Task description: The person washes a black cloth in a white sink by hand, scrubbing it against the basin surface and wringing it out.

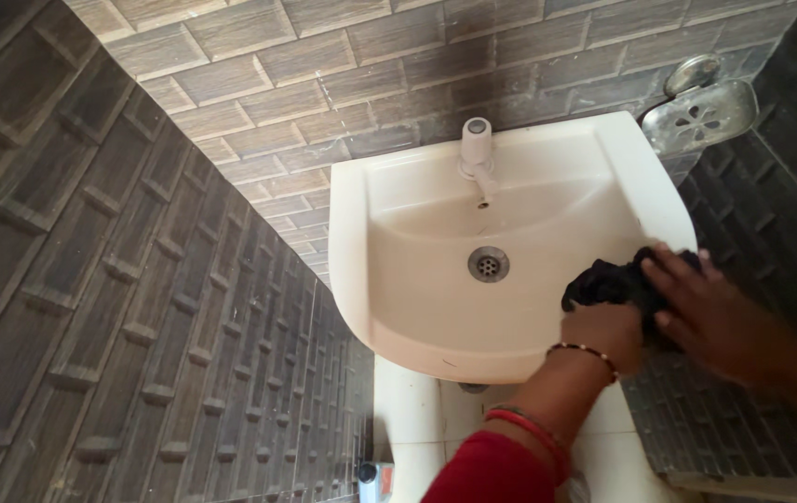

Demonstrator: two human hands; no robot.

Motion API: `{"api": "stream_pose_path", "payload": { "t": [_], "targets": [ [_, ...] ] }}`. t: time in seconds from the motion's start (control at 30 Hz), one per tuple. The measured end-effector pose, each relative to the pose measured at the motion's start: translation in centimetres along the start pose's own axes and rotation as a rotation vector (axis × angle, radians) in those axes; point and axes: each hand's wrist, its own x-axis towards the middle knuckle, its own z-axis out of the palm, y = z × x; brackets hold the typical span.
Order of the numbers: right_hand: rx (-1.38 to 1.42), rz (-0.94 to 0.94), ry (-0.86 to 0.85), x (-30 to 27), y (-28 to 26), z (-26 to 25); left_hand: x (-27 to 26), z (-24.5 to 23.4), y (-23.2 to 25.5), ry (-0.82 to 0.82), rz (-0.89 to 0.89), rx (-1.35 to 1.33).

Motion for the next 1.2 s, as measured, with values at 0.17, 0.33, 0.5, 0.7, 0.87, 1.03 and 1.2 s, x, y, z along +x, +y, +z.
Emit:
{"api": "stream_pose_path", "payload": {
  "t": [0.17, 0.33, 0.5, 0.7, 0.87, 1.03, 1.2],
  "targets": [
    [0.068, -0.01, 0.126, 3.0, 4.0, 0.6, 1.3, 0.5, 1.3, -0.026, -0.098, -0.123],
    [-0.13, 0.271, -0.027, 6.1, 7.4, 1.7, 4.0, 2.1, 1.3, -0.017, -0.137, -0.169],
    [-0.226, 0.369, -0.011, 8.6, 10.2, 3.3, 6.9, 2.6, 1.0, -0.081, -0.186, -0.284],
    [-0.166, 0.451, -0.056, 11.2, 11.2, 2.8, 8.9, 1.8, 0.8, -0.206, -0.308, -0.267],
    [-0.098, 0.523, -0.088, 12.7, 10.6, 1.8, 9.4, 0.6, 0.0, -0.225, -0.292, -0.233],
    [-0.039, 0.526, -0.006, 12.3, 10.5, 2.5, 9.9, 1.7, -0.3, -0.216, -0.293, -0.259],
    [-0.808, 0.121, -0.268, 11.0, 10.4, 3.4, 10.0, 4.3, -0.5, -0.202, -0.311, -0.236]
  ]
}}
